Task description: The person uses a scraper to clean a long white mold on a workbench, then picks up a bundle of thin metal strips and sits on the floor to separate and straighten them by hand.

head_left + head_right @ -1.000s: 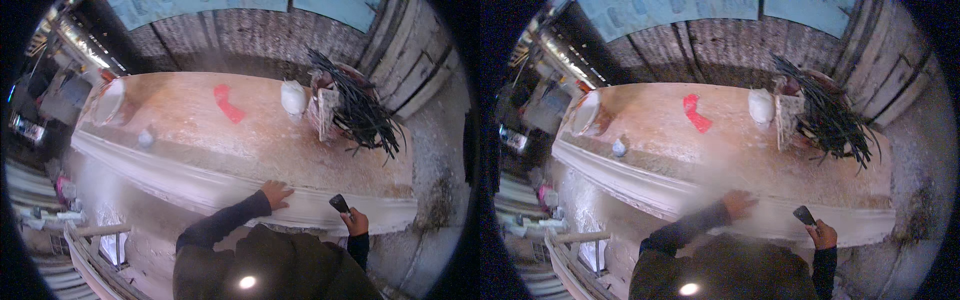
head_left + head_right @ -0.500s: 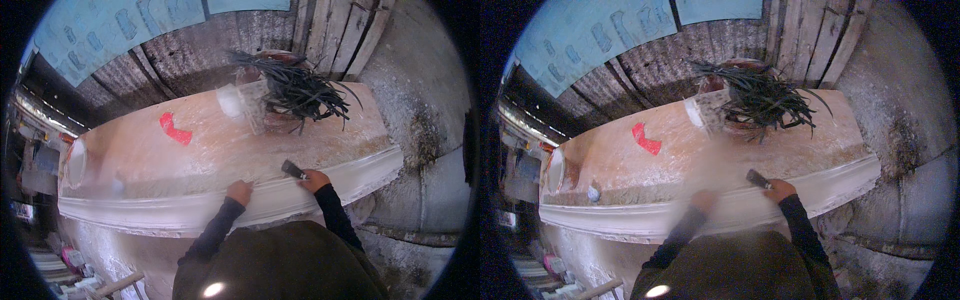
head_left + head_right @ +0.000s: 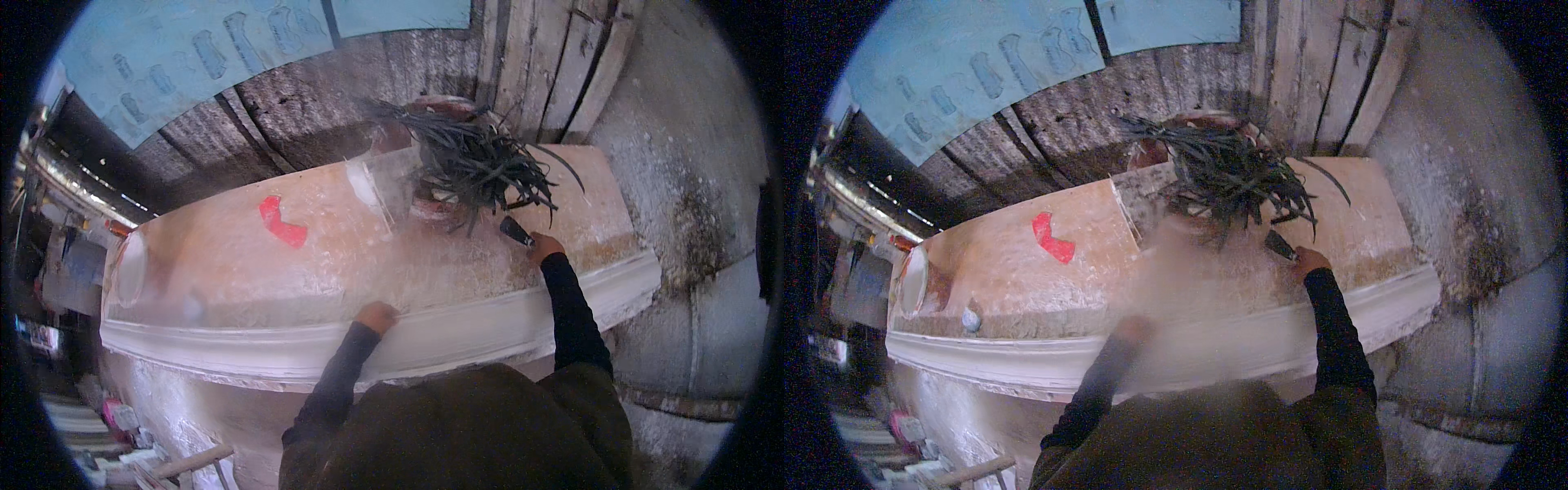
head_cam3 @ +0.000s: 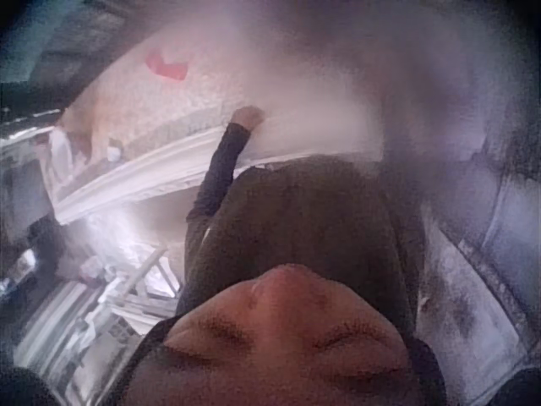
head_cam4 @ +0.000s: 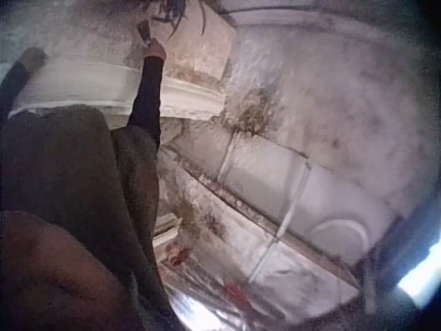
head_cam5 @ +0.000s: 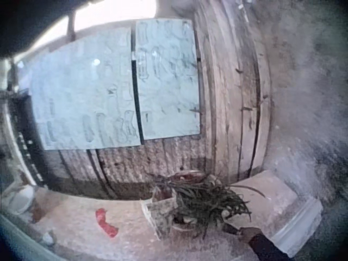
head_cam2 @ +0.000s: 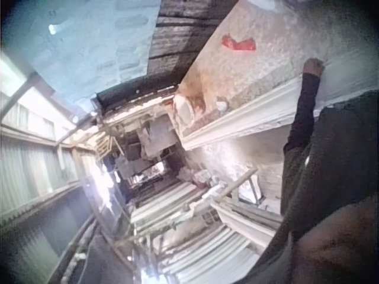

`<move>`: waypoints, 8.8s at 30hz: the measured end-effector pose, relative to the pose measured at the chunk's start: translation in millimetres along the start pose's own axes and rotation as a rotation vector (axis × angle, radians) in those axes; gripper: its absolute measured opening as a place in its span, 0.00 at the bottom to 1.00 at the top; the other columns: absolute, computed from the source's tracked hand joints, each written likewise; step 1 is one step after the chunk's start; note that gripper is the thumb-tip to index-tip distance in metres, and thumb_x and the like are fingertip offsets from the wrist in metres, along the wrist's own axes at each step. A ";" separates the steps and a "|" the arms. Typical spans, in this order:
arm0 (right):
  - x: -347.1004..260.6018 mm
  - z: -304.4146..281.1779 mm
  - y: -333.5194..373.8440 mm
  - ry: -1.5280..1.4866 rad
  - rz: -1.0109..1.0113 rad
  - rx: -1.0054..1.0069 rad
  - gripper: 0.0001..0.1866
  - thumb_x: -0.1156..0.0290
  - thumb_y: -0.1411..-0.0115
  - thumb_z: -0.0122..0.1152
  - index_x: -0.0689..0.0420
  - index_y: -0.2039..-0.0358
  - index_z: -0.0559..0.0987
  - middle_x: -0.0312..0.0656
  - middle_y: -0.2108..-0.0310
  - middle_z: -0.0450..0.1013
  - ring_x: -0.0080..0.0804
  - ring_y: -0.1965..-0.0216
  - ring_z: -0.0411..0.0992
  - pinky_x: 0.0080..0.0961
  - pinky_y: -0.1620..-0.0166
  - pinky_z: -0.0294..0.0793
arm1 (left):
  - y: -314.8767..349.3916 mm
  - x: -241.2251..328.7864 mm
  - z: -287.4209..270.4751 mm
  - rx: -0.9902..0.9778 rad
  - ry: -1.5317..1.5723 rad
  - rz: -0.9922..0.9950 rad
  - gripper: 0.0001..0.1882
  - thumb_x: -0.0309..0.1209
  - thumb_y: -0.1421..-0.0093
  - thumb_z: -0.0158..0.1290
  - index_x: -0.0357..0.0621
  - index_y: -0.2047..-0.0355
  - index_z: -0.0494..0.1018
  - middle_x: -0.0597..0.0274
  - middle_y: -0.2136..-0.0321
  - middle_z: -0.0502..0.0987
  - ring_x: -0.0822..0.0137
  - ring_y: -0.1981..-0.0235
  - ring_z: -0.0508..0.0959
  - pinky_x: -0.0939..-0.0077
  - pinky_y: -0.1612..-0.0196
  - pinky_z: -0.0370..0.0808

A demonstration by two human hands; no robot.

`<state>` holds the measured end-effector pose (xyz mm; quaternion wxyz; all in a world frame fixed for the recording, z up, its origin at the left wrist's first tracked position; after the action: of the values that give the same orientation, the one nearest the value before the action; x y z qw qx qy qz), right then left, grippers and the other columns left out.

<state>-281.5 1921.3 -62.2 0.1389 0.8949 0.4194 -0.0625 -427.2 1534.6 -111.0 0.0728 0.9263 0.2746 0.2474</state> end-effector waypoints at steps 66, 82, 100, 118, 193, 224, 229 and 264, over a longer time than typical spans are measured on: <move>-244.3 9.3 484.0 -0.562 -1.391 -0.994 0.49 0.70 0.59 0.57 0.54 0.43 0.35 0.56 0.50 0.57 0.52 0.53 0.62 0.34 0.54 0.64 | 374.1 250.3 85.6 1.580 1.936 -0.128 0.11 0.27 0.55 0.51 0.43 0.69 0.64 0.56 0.58 0.65 0.64 0.56 0.65 0.69 0.53 0.61; -519.7 139.9 658.6 -0.287 -1.658 -1.552 0.19 0.72 0.53 0.56 0.61 0.59 0.68 0.42 0.61 0.68 0.32 0.58 0.65 0.28 0.54 0.62 | 615.4 28.8 85.8 1.789 1.587 0.071 0.11 0.32 0.51 0.49 0.40 0.68 0.65 0.59 0.75 0.69 0.65 0.71 0.69 0.67 0.51 0.59; -902.5 387.9 686.4 -0.123 -1.508 -1.660 0.29 0.59 0.49 0.53 0.62 0.51 0.59 0.44 0.59 0.64 0.35 0.64 0.65 0.27 0.60 0.64 | 826.5 -343.8 48.4 1.915 1.732 -0.689 0.21 0.28 0.51 0.49 0.38 0.56 0.62 0.61 0.74 0.70 0.69 0.70 0.71 0.75 0.67 0.68; -1454.4 413.1 792.8 0.004 -1.946 -1.430 0.23 0.55 0.48 0.52 0.56 0.55 0.67 0.47 0.60 0.65 0.36 0.57 0.64 0.28 0.54 0.61 | 1212.2 -646.6 -75.6 2.851 1.156 -0.559 0.14 0.29 0.52 0.48 0.47 0.62 0.65 0.65 0.80 0.66 0.68 0.78 0.68 0.71 0.70 0.68; -1253.6 755.3 2323.3 2.846 -1.721 -3.032 0.40 0.64 0.59 0.65 0.58 0.48 0.54 0.48 0.57 0.63 0.36 0.51 0.56 0.30 0.46 0.49 | 2301.7 -306.5 467.0 2.997 -1.366 -2.851 0.19 0.35 0.52 0.53 0.39 0.61 0.66 0.56 0.67 0.72 0.62 0.65 0.72 0.72 0.61 0.67; -487.1 586.6 2777.7 2.088 -2.860 -2.303 0.18 0.57 0.55 0.56 0.57 0.68 0.73 0.48 0.75 0.71 0.38 0.73 0.69 0.28 0.67 0.66 | 2395.1 502.6 919.4 3.910 -1.123 -0.497 0.20 0.28 0.47 0.49 0.40 0.53 0.61 0.61 0.62 0.68 0.69 0.60 0.68 0.75 0.56 0.64; -393.0 626.7 2868.3 1.998 -2.718 -2.125 0.17 0.59 0.57 0.58 0.58 0.70 0.75 0.43 0.77 0.72 0.31 0.75 0.68 0.25 0.68 0.66 | 2464.8 613.0 975.9 3.963 -0.619 -0.999 0.15 0.31 0.47 0.49 0.42 0.59 0.65 0.65 0.66 0.70 0.72 0.64 0.70 0.75 0.60 0.66; -191.7 1092.7 3429.0 0.644 -1.017 -1.637 0.49 0.51 0.64 0.66 0.65 0.48 0.53 0.52 0.51 0.58 0.41 0.49 0.57 0.34 0.52 0.59 | 2989.6 846.7 1608.4 2.139 1.228 -2.279 0.39 0.45 0.54 0.53 0.36 0.47 0.52 0.43 0.53 0.63 0.53 0.50 0.62 0.69 0.49 0.57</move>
<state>2234.5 -638.5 -387.9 0.5466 0.2145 0.6819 0.4361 2402.9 -509.6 -341.4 0.5274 0.3290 -0.7785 -0.0870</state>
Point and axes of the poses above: each hand's wrist, its own y-axis away from the middle knuckle, its own z-axis out of the palm, x = y × z, the point moved 6 cm from there along -y, towards the middle knuckle
